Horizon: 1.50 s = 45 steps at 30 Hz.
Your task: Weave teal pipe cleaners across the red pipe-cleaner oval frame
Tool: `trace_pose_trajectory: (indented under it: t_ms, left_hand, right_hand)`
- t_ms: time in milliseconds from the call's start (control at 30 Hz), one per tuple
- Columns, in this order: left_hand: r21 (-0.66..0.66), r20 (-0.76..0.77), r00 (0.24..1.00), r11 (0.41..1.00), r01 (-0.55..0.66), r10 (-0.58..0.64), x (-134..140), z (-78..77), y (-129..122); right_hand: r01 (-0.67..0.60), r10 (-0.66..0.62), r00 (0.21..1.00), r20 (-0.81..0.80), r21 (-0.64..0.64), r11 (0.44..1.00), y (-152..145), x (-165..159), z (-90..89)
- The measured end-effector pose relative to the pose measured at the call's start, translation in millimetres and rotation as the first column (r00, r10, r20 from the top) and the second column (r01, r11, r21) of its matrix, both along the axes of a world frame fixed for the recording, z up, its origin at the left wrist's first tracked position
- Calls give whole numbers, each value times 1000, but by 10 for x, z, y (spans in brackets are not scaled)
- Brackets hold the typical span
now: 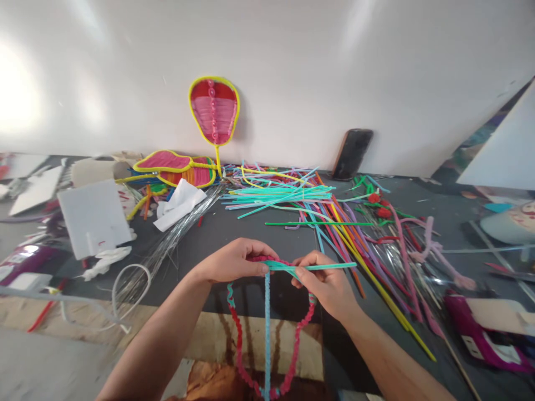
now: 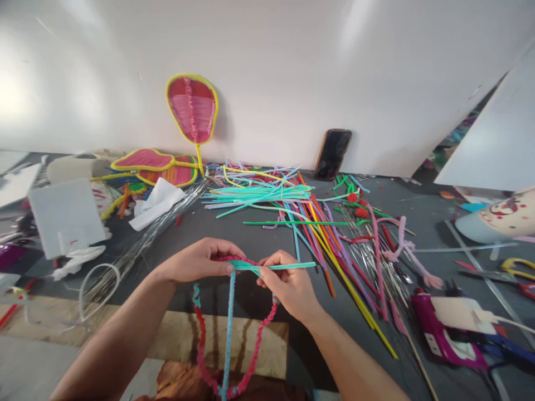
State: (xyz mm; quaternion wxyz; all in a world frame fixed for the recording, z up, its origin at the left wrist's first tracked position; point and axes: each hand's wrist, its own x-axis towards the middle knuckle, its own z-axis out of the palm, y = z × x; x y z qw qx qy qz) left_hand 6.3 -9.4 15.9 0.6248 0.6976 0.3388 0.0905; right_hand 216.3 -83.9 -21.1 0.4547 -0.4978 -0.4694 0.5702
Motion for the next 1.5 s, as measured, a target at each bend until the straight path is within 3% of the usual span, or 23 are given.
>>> trace_pose_trajectory:
  t_ms: [200,467,633,1167,1500]
  left_hand:
    - [110,-66,996,992,-56,64,61,-29,-35]
    - [10,-25,989,989,-145,145,99,-80,-57]
    - [-32,2,990,990,-140,140,96,-89,-59]
    - [-170,109,982,977,-131,151,95,-83,-47]
    - [-153,110,983,980,-127,145,92,-81,-31]
  right_hand:
    - [-8,7,998,-61,-20,1000,-3,12,-38]
    - [-40,-14,931,-364,-141,989,23,-5,-107]
    - [-70,-51,884,-465,-239,969,35,-28,-94]
    - [-159,-8,868,-496,-293,943,50,16,-63]
    - [-115,15,902,-432,-207,972,37,13,-27]
